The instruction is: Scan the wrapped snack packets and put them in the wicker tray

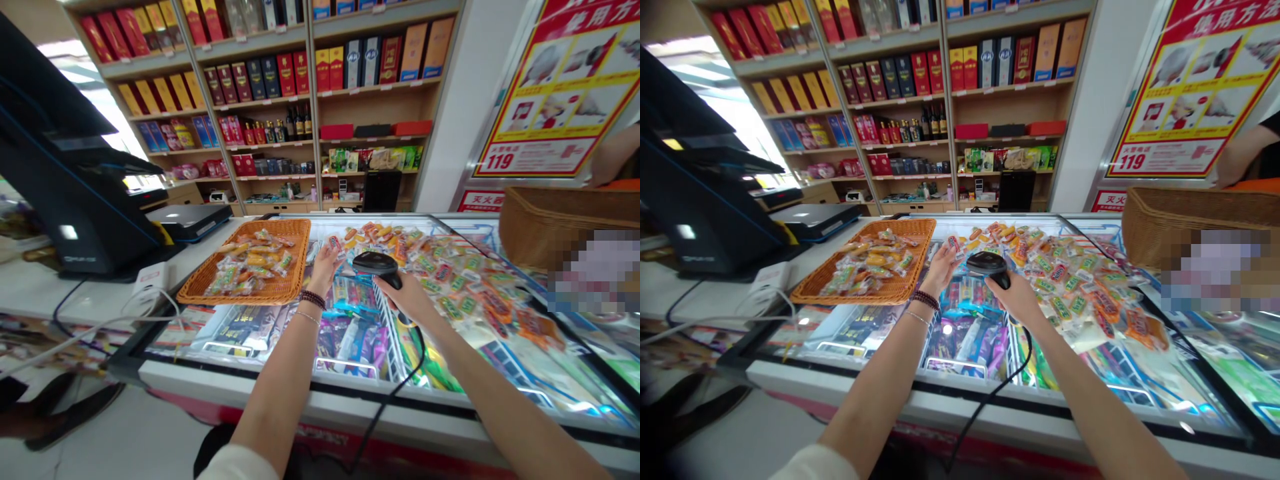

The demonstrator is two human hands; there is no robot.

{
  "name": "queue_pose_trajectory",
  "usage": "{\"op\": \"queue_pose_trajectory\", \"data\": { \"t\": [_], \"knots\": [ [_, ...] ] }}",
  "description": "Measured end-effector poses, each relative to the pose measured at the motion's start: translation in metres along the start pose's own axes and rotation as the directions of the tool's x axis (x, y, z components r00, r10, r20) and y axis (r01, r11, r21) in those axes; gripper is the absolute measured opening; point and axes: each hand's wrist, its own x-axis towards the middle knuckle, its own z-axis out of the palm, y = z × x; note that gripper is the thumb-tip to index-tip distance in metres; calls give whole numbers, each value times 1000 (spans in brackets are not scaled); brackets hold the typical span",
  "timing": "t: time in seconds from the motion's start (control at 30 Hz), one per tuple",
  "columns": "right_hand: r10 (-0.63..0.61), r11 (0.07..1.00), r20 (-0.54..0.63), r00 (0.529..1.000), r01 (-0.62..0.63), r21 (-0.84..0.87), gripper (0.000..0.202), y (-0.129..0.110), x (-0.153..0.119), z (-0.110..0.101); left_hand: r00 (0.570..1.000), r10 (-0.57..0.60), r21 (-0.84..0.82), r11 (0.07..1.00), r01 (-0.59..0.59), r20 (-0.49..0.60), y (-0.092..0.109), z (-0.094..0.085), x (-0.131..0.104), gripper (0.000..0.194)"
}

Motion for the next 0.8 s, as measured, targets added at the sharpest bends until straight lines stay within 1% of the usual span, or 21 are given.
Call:
{"op": "queue_pose_trajectory", "data": {
  "t": [0.1,0.2,0.33,0.67,0.8],
  "knots": [
    [-14,1000,-4,1000,14,0,36,2,0,0,1000,10,28,1000,-9,-30,0,0,0,17],
    [-26,1000,-4,1000,26,-6,37,4,0,-1,999,14,40,999,-13,-49,0,0,0,20],
    [-28,999,-5,1000,28,-28,37,4,0,-2,999,8,46,999,-6,-50,1,-1,1,25],
    [1,999,-14,1000,-1,-35,34,-2,-2,-4,999,25,57,998,-22,-44,2,-3,1,29],
    [-12,999,-11,1000,12,-49,34,-3,-3,-5,996,32,76,997,-26,-81,3,-1,0,29]
  ]
}}
